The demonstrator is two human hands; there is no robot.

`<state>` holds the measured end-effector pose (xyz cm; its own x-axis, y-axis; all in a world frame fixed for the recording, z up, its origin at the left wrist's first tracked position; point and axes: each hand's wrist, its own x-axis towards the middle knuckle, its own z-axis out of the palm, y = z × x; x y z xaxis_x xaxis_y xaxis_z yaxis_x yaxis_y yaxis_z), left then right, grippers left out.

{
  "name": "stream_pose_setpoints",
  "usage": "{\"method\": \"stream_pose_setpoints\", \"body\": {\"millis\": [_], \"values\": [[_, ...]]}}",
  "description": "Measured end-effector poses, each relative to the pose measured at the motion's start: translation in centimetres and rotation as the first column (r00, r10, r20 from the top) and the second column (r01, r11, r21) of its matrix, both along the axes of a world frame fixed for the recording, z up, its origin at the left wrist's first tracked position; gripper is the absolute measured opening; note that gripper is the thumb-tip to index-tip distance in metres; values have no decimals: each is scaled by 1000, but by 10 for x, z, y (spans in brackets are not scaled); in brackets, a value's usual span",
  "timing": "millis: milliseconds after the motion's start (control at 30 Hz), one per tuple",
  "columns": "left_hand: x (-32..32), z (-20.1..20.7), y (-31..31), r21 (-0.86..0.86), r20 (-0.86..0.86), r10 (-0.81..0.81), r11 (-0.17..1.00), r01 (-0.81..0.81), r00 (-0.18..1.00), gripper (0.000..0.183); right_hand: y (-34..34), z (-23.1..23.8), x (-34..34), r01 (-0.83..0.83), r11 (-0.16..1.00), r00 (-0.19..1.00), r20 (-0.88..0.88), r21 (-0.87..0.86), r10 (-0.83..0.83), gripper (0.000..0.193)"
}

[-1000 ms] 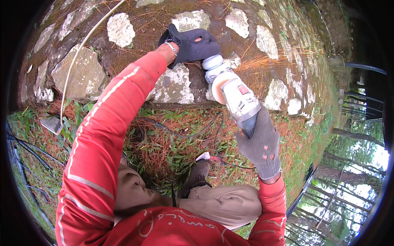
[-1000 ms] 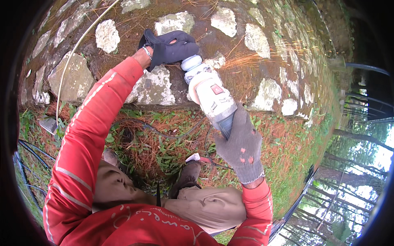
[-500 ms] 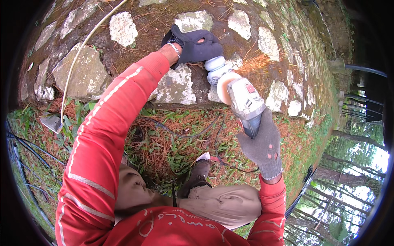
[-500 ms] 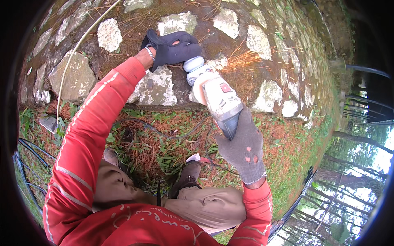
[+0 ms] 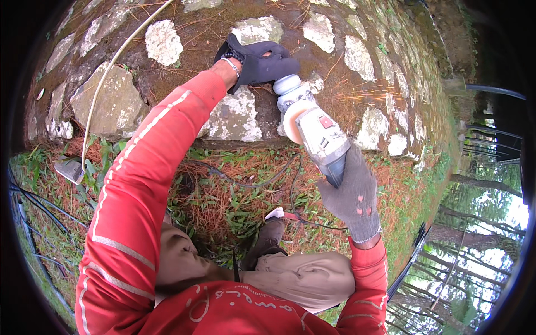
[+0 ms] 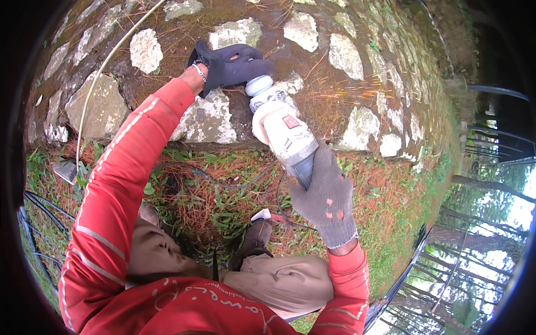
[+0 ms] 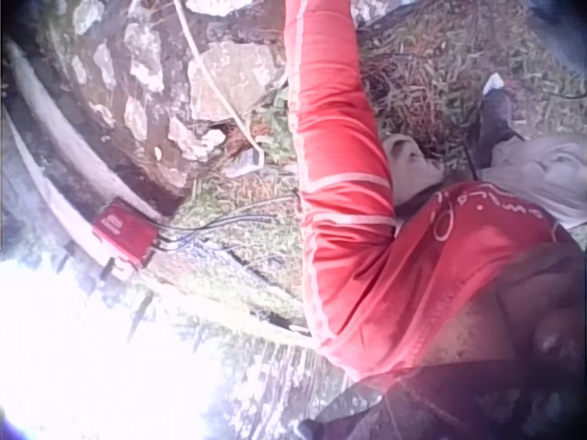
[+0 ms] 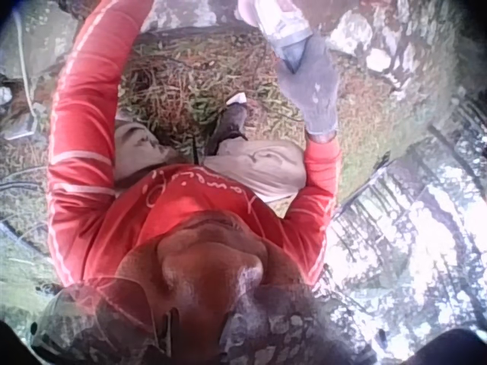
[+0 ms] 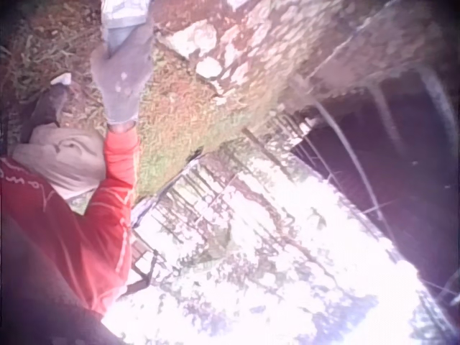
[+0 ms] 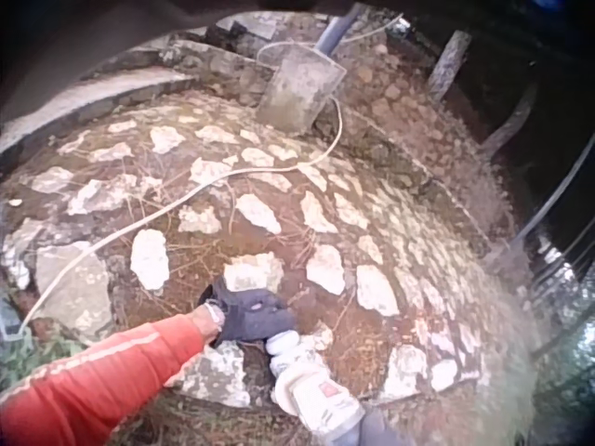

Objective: The person welds a small metal ornament while sitting on the grass, then moves to a stone surface and uses an angle grinder to smooth its surface.

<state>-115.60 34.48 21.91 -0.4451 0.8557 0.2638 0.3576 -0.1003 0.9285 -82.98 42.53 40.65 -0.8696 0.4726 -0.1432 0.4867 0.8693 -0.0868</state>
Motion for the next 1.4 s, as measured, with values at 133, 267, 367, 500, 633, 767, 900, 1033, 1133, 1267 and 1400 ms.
{"method": "stream_pose_setpoints", "body": {"millis": [133,267,367,500,633,767,900,1033,1133,1267,1400], "values": [[11,55,-3,-288,115,15,957,19,993,53,-4,17,13,53,986,996,-60,-157,-63,76],[9,46,-12,-283,311,56,958,36,949,49,-1,18,20,169,949,976,-90,-267,-200,70],[15,35,-6,-228,281,105,973,-40,954,48,-1,18,19,120,964,981,-121,-239,-152,66],[0,-12,6,-143,119,140,982,-122,983,47,3,5,12,104,956,983,-115,-273,-140,66],[-17,-47,20,-49,-92,171,983,-176,981,46,2,-2,3,65,943,984,-136,-327,-115,65],[1,11,15,-187,-124,32,981,-55,992,42,3,-4,-1,59,946,985,-134,-319,-107,67],[-5,6,13,-214,-110,16,976,-40,994,41,-3,-1,-4,-18,963,989,-148,-270,-23,69],[-4,-4,14,-175,-121,102,977,-123,987,44,-8,4,-7,65,971,997,-34,-229,-75,81],[-2,9,18,-319,-73,88,942,-107,993,47,-4,1,-7,-14,983,996,-92,-186,-3,70],[-8,-1,15,-222,-188,99,965,-141,977,46,-9,0,-9,-31,992,998,-66,-121,23,74],[1,23,11,-356,-201,86,922,-155,976,36,-12,7,-8,-80,994,997,-12,-70,80,78]]}}
